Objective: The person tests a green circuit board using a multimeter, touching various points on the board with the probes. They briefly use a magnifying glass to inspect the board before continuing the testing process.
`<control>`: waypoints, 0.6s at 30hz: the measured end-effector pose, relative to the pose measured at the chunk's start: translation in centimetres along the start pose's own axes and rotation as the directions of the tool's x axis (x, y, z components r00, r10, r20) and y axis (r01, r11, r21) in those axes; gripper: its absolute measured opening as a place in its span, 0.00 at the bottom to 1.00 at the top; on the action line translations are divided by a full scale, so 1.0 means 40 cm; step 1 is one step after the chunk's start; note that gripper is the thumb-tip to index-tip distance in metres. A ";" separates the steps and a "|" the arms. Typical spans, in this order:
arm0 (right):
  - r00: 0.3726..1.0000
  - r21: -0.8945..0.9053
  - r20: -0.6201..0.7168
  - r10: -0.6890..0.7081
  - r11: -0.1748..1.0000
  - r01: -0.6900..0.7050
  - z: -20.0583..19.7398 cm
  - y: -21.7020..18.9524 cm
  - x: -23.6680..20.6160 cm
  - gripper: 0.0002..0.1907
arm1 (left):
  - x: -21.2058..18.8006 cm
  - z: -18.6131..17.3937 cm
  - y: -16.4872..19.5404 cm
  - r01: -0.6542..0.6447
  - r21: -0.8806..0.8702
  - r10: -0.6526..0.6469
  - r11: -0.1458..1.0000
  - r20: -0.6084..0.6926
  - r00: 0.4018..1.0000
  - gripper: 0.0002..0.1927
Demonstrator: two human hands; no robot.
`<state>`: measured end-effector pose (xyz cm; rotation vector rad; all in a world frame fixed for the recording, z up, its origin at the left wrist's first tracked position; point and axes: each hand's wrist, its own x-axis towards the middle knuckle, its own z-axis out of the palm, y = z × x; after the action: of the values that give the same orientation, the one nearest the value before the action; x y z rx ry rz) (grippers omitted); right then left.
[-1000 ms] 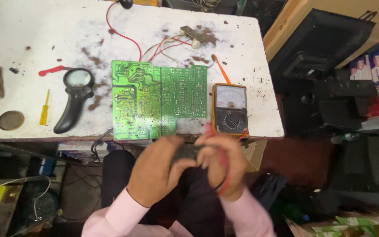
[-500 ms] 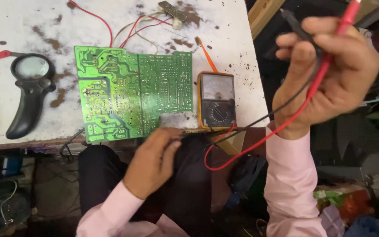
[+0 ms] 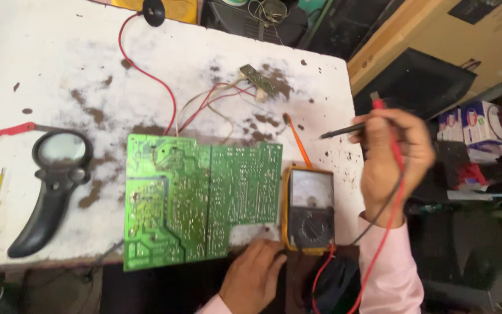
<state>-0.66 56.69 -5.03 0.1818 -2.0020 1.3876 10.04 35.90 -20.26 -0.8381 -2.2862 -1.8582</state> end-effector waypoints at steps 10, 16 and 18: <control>0.875 0.031 0.177 0.451 0.886 -0.463 0.162 0.213 0.102 0.09 | 0.016 0.058 -0.066 0.426 -0.107 -0.435 0.898 -0.091 0.896 0.17; 0.722 0.075 0.372 0.583 0.756 -0.650 0.188 0.241 0.101 0.10 | 0.019 0.059 -0.097 0.457 -0.056 -0.458 0.888 -0.028 0.888 0.21; 0.706 0.098 0.375 0.601 0.732 -0.675 0.192 0.248 0.099 0.11 | 0.017 0.061 -0.096 0.450 -0.001 -0.449 0.893 -0.048 0.892 0.22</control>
<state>-11.83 55.19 -11.82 -0.2483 -2.2807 2.1580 8.36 37.96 -24.01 -0.2632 -2.6245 -1.9964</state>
